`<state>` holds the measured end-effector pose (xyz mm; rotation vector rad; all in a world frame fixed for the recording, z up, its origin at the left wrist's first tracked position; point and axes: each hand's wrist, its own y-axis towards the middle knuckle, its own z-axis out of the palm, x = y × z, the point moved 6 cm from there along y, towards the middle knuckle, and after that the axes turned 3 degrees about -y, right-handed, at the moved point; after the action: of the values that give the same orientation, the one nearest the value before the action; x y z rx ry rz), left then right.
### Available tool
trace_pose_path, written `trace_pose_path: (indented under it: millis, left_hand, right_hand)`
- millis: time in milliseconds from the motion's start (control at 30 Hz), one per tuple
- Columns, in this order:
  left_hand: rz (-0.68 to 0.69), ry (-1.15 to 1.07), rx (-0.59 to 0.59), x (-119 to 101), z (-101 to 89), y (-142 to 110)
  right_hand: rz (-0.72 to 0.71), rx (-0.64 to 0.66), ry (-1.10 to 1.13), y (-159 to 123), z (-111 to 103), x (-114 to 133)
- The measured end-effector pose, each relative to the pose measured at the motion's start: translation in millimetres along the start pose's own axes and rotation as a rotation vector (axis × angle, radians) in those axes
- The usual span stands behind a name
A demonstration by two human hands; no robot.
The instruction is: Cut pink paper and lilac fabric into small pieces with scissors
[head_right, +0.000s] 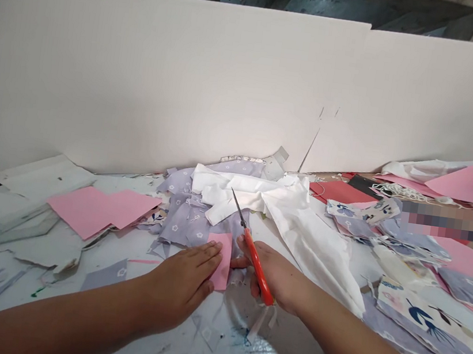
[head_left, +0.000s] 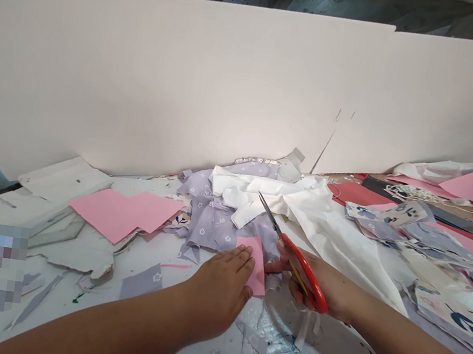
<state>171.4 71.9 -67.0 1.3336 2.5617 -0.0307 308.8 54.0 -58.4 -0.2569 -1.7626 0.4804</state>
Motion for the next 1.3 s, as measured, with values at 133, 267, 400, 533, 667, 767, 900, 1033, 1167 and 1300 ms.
trace_pose_path:
  millis: [133, 267, 400, 533, 667, 767, 900, 1033, 1167, 1300]
  left_hand:
    - [0.015, -0.044, -0.016, 1, 2.9, 1]
    - [0.01, -0.114, -0.024, 7, -2.6, 4]
    - [-0.01, -0.219, -0.107, 21, -24.8, 12]
    - [0.13, -0.154, 0.006, 23, -23.4, 19]
    - [0.135, -0.064, 0.043, 25, -11.2, 22]
    - [0.109, -0.046, 0.033, 25, -6.9, 22]
    - [0.06, -0.037, 0.021, 25, -3.8, 22]
    - [0.023, -0.024, 0.005, 26, -1.1, 21]
    - [0.012, -0.027, 0.013, 24, -1.0, 19]
    - [0.02, -0.018, 0.03, 20, -1.9, 18]
  right_hand:
    - [0.02, 0.001, -0.027, -1, 0, 1]
    - [0.007, -0.002, -0.006, 0, 0, -1]
    - [-0.039, -0.021, 0.043, 4, -2, -4]
    - [-0.057, -0.018, 0.043, 5, -3, -5]
    - [-0.058, -0.007, 0.044, 2, -2, -3]
    - [-0.075, -0.038, 0.034, 2, -2, -2]
    - [-0.11, -0.023, 0.025, 4, -1, -3]
    - [-0.133, 0.01, 0.014, 1, -2, 1]
    - [-0.091, 0.055, -0.11, -9, -3, 3]
    - [-0.161, 0.098, -0.252, -12, -3, 4]
